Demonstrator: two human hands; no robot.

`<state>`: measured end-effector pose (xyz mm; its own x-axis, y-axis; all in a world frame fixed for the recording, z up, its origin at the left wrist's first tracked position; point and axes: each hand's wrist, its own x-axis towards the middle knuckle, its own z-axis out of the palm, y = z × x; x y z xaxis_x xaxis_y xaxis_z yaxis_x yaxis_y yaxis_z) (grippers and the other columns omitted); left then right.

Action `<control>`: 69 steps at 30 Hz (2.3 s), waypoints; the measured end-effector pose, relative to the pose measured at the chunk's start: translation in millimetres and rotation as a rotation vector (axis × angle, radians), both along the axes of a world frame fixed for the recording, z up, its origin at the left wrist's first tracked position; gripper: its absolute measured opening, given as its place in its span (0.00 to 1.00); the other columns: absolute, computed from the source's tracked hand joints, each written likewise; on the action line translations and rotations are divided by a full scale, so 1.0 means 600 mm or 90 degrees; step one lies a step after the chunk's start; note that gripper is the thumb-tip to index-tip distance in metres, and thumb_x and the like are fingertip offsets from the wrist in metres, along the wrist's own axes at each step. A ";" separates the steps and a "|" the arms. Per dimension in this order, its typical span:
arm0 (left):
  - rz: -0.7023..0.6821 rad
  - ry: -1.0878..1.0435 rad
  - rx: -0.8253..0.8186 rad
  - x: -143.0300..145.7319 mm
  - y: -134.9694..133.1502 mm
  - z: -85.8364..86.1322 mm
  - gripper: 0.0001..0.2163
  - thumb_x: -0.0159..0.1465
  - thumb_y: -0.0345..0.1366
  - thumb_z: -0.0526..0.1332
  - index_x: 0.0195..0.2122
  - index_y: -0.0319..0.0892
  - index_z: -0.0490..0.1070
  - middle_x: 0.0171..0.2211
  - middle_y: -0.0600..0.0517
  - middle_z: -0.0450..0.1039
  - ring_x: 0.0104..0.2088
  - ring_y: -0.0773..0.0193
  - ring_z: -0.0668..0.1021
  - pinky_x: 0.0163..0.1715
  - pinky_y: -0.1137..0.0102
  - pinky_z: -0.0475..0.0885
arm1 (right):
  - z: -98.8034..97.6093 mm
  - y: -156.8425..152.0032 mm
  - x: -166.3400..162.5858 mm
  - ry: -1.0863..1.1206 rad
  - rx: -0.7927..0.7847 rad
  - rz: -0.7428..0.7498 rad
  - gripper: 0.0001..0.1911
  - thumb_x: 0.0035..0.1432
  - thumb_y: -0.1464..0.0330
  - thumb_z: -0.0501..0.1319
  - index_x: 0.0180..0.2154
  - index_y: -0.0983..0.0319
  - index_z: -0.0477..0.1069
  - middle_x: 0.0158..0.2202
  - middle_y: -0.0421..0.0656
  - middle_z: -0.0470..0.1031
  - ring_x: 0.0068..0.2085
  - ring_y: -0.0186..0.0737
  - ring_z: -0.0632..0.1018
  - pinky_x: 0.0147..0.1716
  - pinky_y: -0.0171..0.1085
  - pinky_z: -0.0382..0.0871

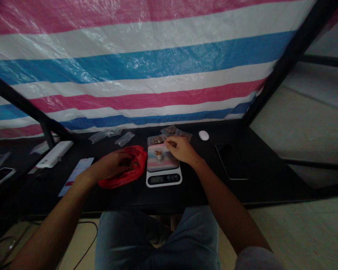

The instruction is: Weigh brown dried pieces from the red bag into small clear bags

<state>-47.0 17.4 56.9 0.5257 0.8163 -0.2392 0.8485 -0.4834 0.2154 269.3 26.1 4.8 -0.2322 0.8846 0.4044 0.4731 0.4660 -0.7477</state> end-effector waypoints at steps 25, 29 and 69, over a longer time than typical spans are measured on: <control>-0.119 -0.222 0.073 0.098 0.008 0.075 0.11 0.65 0.28 0.62 0.44 0.42 0.83 0.42 0.50 0.85 0.40 0.61 0.83 0.44 0.71 0.74 | 0.007 0.000 0.003 0.045 -0.014 -0.006 0.12 0.63 0.64 0.59 0.34 0.63 0.78 0.28 0.42 0.78 0.27 0.36 0.73 0.28 0.35 0.63; -0.207 -0.223 0.071 0.155 0.016 0.074 0.12 0.66 0.25 0.61 0.42 0.43 0.84 0.42 0.50 0.85 0.41 0.61 0.84 0.43 0.72 0.71 | 0.007 0.001 0.005 0.050 -0.002 -0.004 0.11 0.63 0.65 0.59 0.34 0.63 0.78 0.29 0.42 0.79 0.28 0.36 0.74 0.29 0.35 0.64; -0.142 -0.194 0.068 0.110 0.013 0.111 0.18 0.68 0.28 0.52 0.47 0.43 0.81 0.46 0.50 0.84 0.46 0.59 0.83 0.49 0.70 0.73 | 0.002 -0.001 0.010 -0.012 -0.002 -0.029 0.12 0.66 0.64 0.59 0.34 0.62 0.78 0.24 0.39 0.73 0.26 0.35 0.70 0.27 0.36 0.58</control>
<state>19.0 24.9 123.2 0.7271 0.6856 0.0355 0.6251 -0.6825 0.3788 275.3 25.8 5.8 -0.1985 0.8961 0.3970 0.5078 0.4405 -0.7404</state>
